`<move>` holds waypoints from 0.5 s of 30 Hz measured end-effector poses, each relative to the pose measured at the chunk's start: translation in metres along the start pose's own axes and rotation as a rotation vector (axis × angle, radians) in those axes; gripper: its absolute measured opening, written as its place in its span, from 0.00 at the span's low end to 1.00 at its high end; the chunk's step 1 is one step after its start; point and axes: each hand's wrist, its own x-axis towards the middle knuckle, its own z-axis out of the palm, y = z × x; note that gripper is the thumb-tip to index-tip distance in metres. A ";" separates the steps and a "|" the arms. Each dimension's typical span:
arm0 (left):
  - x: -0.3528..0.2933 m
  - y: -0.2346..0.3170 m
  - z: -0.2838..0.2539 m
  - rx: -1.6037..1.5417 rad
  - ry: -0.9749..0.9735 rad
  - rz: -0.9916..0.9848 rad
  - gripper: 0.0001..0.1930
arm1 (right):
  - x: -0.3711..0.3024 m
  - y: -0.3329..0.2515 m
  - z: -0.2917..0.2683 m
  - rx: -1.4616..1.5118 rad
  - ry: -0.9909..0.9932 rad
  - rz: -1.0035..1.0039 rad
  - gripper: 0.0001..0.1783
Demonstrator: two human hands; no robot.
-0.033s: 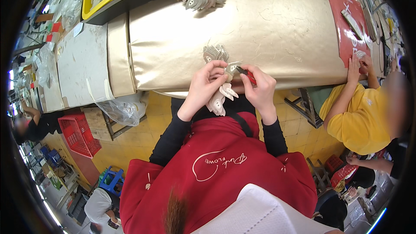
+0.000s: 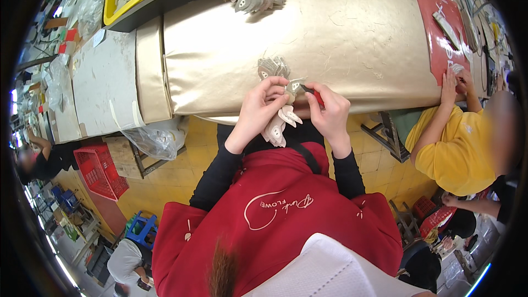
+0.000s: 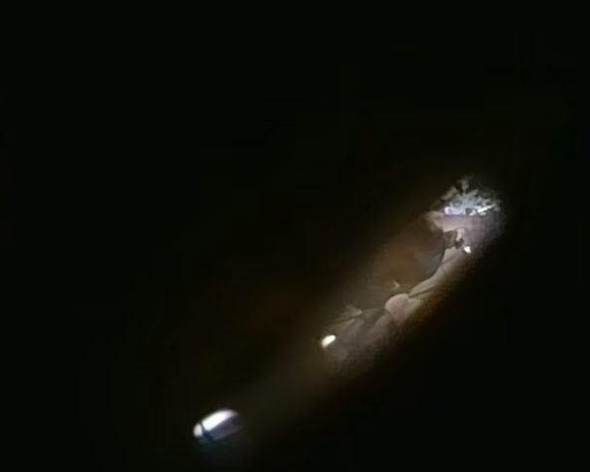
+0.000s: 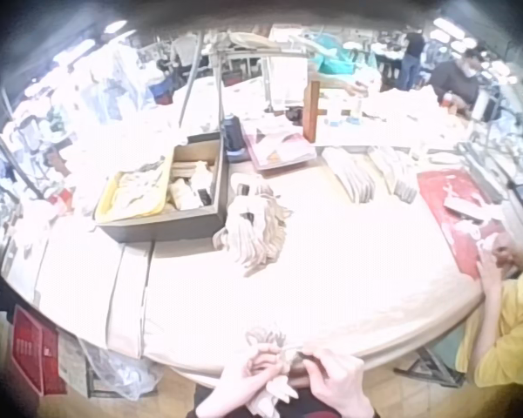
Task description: The person uses red-handled scissors to trim edges and remove loose threads from small beige fabric pieces. They handle the pieces one at a time, turning them over and cutting along the edges, then place the trimmed pieces on the table.
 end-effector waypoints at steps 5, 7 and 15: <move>0.004 -0.004 -0.003 -0.003 -0.007 0.010 0.14 | 0.004 0.010 -0.002 0.011 0.169 0.235 0.07; 0.003 -0.007 -0.004 0.035 0.019 0.039 0.13 | 0.005 0.013 -0.005 0.169 0.174 0.279 0.11; 0.007 -0.013 -0.009 0.068 -0.052 0.027 0.06 | 0.008 0.007 0.008 0.611 -0.081 0.473 0.24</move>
